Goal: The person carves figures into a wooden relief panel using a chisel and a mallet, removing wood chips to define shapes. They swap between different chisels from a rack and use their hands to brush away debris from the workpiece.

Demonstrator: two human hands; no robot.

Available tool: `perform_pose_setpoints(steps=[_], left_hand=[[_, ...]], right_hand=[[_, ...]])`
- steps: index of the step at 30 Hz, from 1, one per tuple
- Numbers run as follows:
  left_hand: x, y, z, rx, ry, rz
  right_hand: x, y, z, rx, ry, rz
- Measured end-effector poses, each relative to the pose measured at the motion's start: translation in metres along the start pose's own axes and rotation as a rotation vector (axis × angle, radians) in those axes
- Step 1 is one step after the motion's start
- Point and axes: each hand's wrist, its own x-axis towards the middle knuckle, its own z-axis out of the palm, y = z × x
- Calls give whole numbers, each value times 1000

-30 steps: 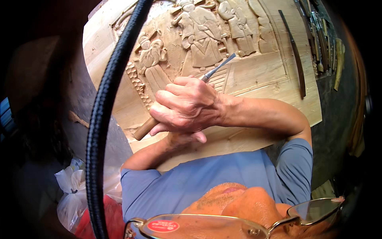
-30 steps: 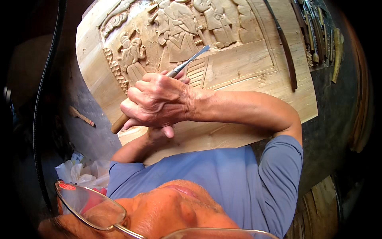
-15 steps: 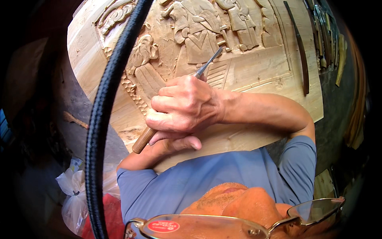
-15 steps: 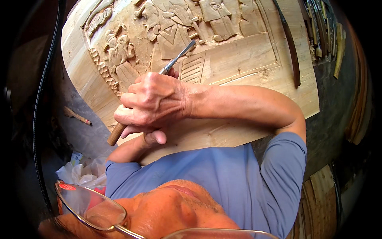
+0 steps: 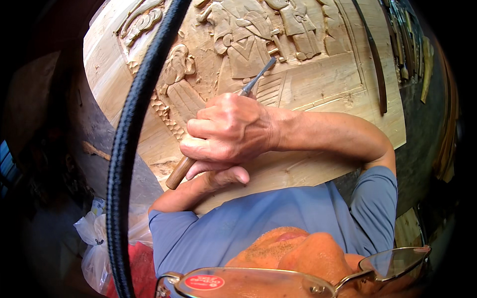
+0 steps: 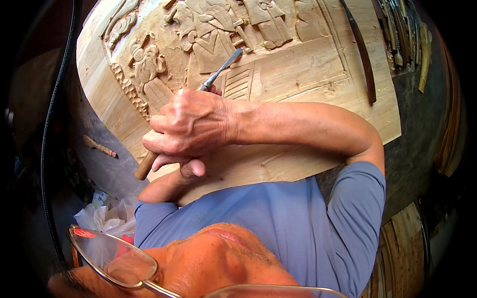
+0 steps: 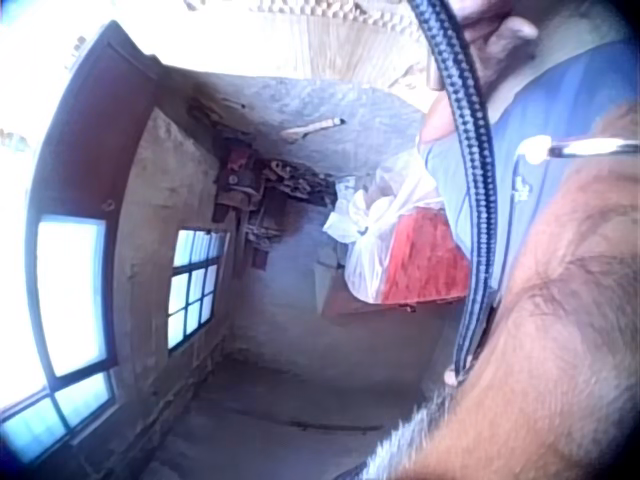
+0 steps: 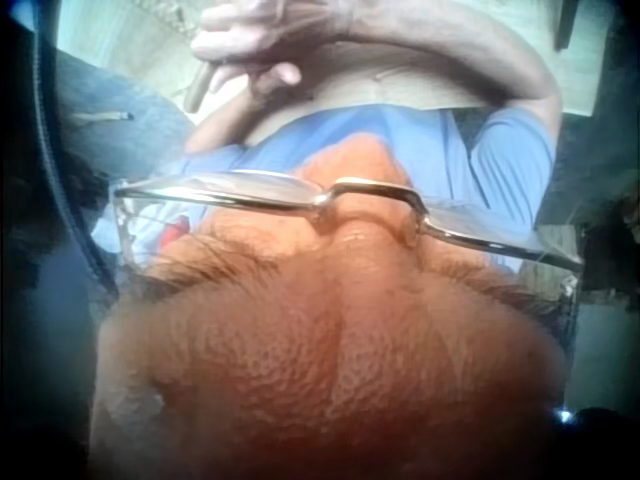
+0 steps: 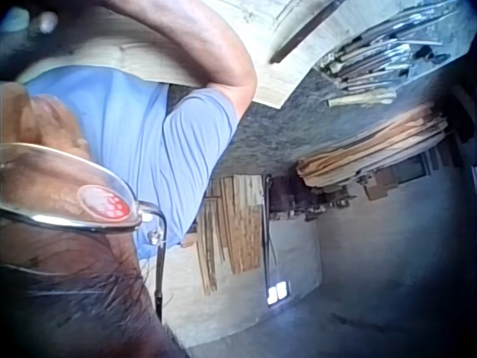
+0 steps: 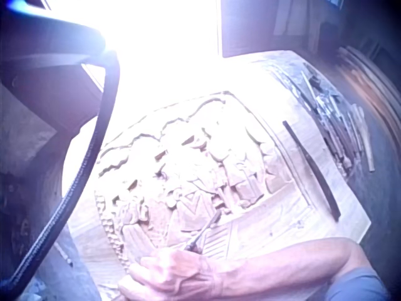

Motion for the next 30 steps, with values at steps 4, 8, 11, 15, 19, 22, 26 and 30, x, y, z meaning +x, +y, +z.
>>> perform_pose_setpoints(steps=[4, 8, 11, 15, 19, 22, 26, 30], left_hand=[[3, -3, 8, -2, 26, 63], [1, 3, 8, -5, 31, 61], [4, -1, 11, -2, 36, 89], [6, -7, 11, -3, 45, 116], [9, -13, 6, -4, 46, 119], [8, -11, 7, -15, 53, 118], [8, -13, 7, -31, 55, 156], [9, -12, 0, -77, 62, 109]], right_hand=[[-1, 2, -2, 14, -34, 5], [-3, 3, 1, 0, -33, -14], [-5, 3, 4, -4, -30, -16], [-6, 5, 6, -19, -19, -31], [-16, 8, 17, -41, -2, -48], [-17, 8, 18, -61, -4, -47], [-15, 8, 18, -39, -3, -35], [-16, 10, 20, -30, 10, -38]])
